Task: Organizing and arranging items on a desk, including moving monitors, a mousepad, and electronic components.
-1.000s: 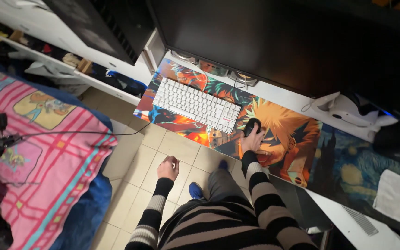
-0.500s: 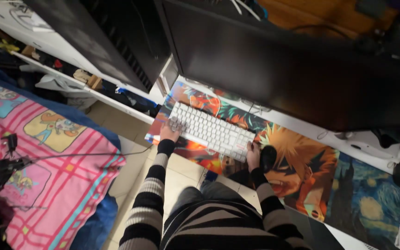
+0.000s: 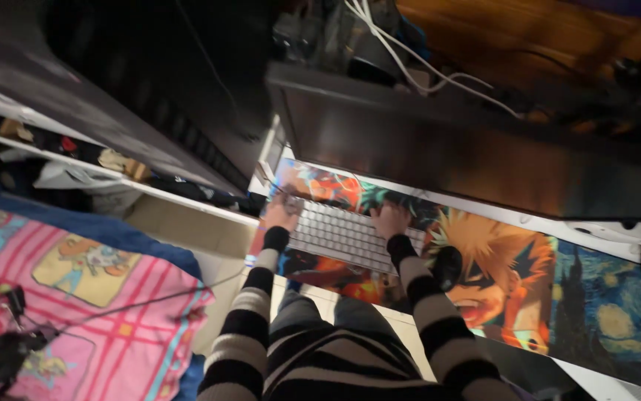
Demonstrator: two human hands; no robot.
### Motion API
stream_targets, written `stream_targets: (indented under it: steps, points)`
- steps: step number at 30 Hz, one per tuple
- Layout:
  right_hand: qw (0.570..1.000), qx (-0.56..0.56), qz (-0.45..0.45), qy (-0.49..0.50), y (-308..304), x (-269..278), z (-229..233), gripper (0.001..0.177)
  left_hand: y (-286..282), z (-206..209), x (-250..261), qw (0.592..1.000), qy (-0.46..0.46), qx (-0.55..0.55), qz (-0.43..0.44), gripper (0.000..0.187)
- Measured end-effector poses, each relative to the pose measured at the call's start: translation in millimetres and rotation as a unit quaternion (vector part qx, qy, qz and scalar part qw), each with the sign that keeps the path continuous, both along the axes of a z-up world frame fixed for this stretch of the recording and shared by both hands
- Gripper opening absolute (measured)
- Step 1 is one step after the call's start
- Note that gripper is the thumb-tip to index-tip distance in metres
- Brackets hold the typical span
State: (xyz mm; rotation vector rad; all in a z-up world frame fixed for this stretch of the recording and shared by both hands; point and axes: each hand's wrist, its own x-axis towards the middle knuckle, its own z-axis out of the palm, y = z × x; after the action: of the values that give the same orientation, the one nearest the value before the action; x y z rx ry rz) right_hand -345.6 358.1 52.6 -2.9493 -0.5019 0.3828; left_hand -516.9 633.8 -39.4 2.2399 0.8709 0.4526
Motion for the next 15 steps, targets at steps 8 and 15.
stream_targets:
  steps: [8, 15]
  points:
    - [0.971, 0.197, -0.052, 0.128, 56, 40, -129, 0.063, 22, 67, 96, 0.99, 0.062, -0.128, -0.024, 0.062]
    - [0.957, 0.19, 0.007, 0.218, 44, 41, -130, 0.044, 44, 54, 126, 0.994, -0.082, 0.003, -0.074, 0.057]
